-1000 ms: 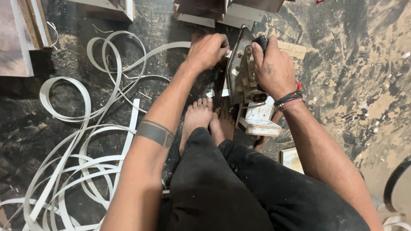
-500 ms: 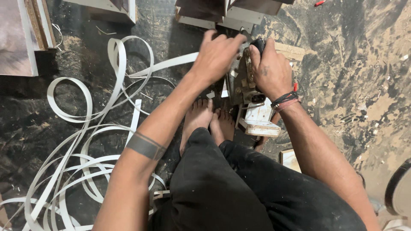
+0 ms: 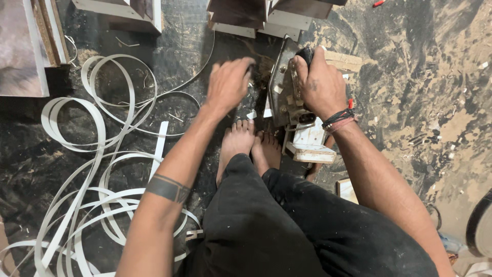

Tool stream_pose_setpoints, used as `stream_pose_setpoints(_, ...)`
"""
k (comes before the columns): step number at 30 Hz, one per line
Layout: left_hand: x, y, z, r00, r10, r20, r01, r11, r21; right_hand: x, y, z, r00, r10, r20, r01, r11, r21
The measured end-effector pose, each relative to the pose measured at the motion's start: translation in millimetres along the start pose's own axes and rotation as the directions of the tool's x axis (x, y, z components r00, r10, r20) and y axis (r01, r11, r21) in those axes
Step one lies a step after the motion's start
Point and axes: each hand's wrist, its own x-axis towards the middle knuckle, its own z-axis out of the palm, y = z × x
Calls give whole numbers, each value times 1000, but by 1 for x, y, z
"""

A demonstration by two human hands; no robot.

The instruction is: The person sits on the workshop floor applying white edge banding tape to small angled wooden panels. They align the tape along a panel edge, press it with a hand-held iron, trim excess tape by hand, and set finished panels aside while picking up the next one.

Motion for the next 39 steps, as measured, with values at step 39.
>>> stream_pose_setpoints(39,20,62,14,995,-8,-103,-15,976,-219,-67,139,-43,974,38,222,-21,997,-76)
